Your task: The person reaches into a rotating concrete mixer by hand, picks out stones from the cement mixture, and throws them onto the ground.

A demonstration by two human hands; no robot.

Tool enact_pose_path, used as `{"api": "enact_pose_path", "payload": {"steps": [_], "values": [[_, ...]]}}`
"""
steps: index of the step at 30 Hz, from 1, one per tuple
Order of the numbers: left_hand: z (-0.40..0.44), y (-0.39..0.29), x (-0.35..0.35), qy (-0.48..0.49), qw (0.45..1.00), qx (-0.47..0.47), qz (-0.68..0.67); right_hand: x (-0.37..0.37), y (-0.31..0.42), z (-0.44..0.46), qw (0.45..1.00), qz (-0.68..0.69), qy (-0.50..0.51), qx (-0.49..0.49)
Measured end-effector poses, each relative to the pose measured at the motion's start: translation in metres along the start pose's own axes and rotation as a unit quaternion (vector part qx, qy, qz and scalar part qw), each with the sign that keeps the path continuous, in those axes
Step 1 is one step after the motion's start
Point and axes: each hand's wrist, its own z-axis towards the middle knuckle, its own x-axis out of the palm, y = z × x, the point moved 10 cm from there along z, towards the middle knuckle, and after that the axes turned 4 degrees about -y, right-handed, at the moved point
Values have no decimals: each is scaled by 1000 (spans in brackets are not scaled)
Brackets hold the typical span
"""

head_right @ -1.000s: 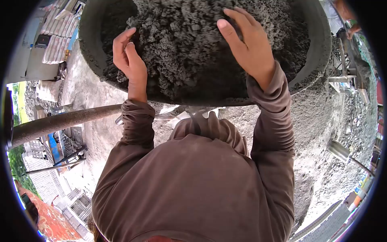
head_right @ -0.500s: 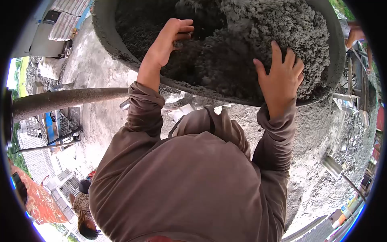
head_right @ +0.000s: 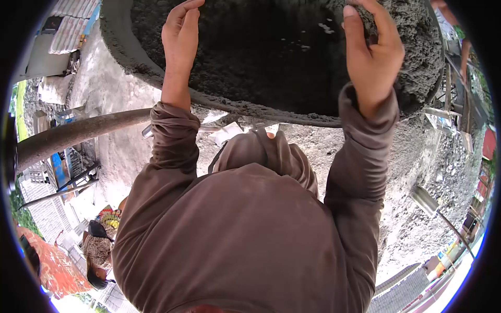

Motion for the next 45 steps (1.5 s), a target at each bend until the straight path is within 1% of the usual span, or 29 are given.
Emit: {"api": "enact_pose_path", "payload": {"steps": [1,3,4,5,7,8,9,10,12,13,15,16,17,19,21,22,23,24,25,27,31,34,36,38,40,41,43,44,45], "values": [[0,0,0,1,1000,-9,27,5,-16,0,1000,-3,1,1],[0,3,3,7,999,-18,51,55,-23,-19,942,-125,195,-244],[0,-2,5,10,999,19,50,61,-71,-29,933,-127,313,-128],[-1,-10,8,12,997,55,50,56,-70,-27,932,-129,315,-125],[-1,-10,11,25,997,37,70,19,-87,0,980,-71,179,40],[-2,-2,16,55,993,-17,100,11,-98,5,981,-55,176,63],[-4,9,22,87,985,-69,129,8,-105,9,980,-58,177,65],[-5,11,26,90,985,-70,128,15,-110,9,971,-70,223,49],[-5,-3,34,91,984,23,149,23,-119,13,952,-116,282,26],[-6,-3,37,94,984,21,148,21,-125,23,952,-118,282,29],[-10,-11,45,126,963,78,226,6,-153,49,970,-66,202,121],[-9,-6,45,126,963,77,226,3,-168,61,980,-52,150,119],[-9,-3,43,125,959,94,236,12,-179,57,980,-50,150,119],[-7,-1,44,124,952,116,253,42,-194,37,974,-135,180,34],[-9,0,48,142,948,122,258,83,-239,-36,866,-228,424,-133],[-11,0,48,145,946,124,261,86,-233,-33,869,-224,422,-131],[-12,2,50,157,945,119,260,97,-258,-60,765,-257,588,44],[-12,3,53,169,944,114,258,85,-276,-98,608,-272,715,214],[-12,2,54,170,944,116,259,84,-276,-97,610,-270,713,214],[-14,8,56,189,943,79,263,89,-268,-58,760,-238,574,188],[-18,11,62,219,937,54,268,87,-264,-41,803,-250,498,211],[-24,13,74,247,929,52,271,111,-253,-69,777,-305,550,34],[-27,6,85,266,915,95,287,145,-234,-96,699,-361,613,-69],[-27,4,89,274,915,101,280,187,-204,-119,663,-335,632,-222],[-29,9,90,278,915,103,272,226,-189,-129,729,-263,552,-307],[-31,18,88,286,908,96,291,241,-200,-138,727,-266,552,-309],[-31,26,86,291,901,89,308,260,-206,-139,717,-356,442,-406],[-32,30,85,297,899,68,315,267,-203,-140,715,-357,441,-409],[-32,36,82,301,896,45,323,277,-212,-143,674,-417,463,-396]]}}
